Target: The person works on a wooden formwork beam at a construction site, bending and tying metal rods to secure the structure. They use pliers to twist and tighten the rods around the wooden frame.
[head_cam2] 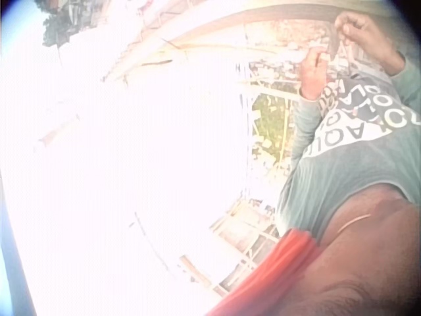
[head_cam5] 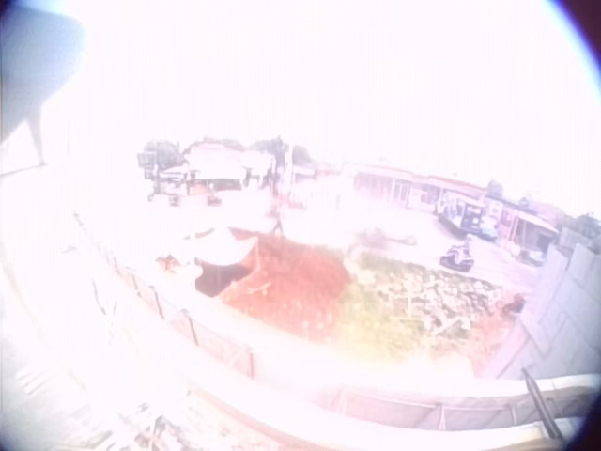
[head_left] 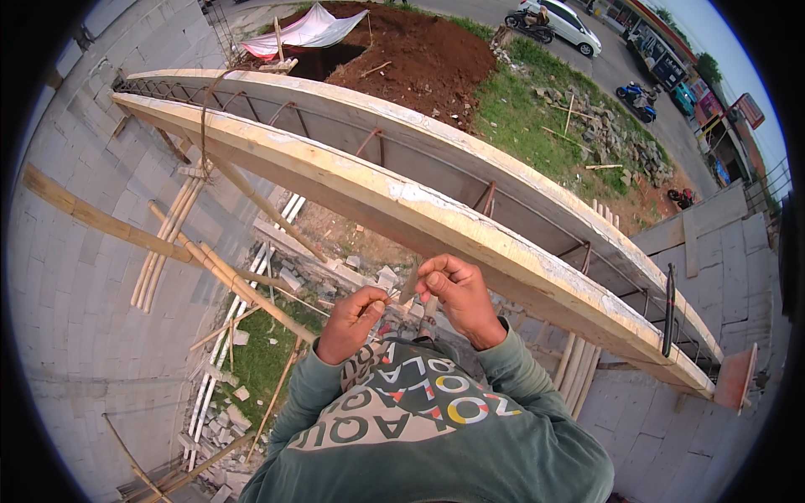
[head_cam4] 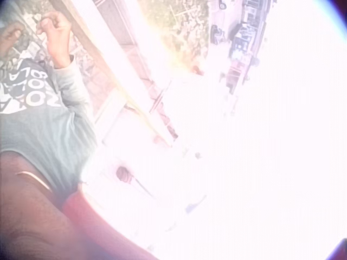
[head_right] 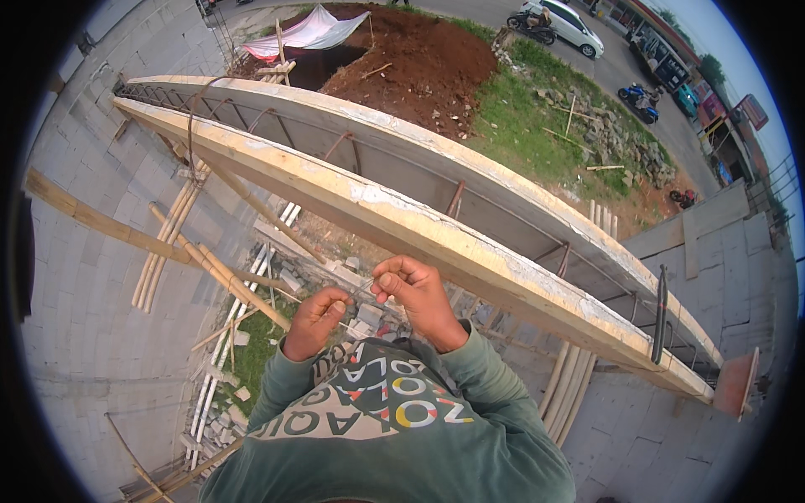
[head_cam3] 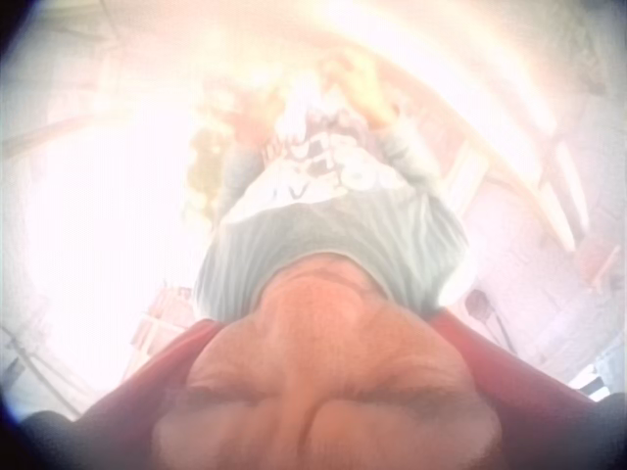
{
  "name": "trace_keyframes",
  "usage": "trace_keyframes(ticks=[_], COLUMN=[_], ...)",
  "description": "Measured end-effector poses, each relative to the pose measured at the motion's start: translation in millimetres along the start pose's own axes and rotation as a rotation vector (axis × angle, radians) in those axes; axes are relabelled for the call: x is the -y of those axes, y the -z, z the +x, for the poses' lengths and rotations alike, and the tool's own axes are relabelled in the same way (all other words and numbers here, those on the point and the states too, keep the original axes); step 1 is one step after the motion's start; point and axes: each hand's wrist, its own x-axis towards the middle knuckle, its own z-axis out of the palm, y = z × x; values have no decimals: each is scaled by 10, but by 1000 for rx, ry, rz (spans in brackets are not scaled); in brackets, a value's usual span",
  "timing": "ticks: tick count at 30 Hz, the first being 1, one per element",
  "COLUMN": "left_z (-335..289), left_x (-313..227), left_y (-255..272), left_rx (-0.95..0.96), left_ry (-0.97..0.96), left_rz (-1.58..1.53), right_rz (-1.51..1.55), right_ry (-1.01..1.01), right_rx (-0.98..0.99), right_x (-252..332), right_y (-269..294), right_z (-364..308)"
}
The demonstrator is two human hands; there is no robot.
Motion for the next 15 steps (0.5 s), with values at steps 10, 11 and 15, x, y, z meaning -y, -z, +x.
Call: trace_keyframes(ticks=[10, 11, 15], left_z=[41, 41, 44], left_x=[97, 98, 86], left_y=[-122, -131, -170], left_rx=[7, 2, -31], left_ry=[61, 60, 51], left_rz=[-210, -213, -257], right_rz=[-313, -320, -365], right_ry=[96, 100, 109], right_rx=[-194, -189, -179], right_x=[1, 0, -12], right_y=[-108, -113, -113], right_z=[6, 9, 20])
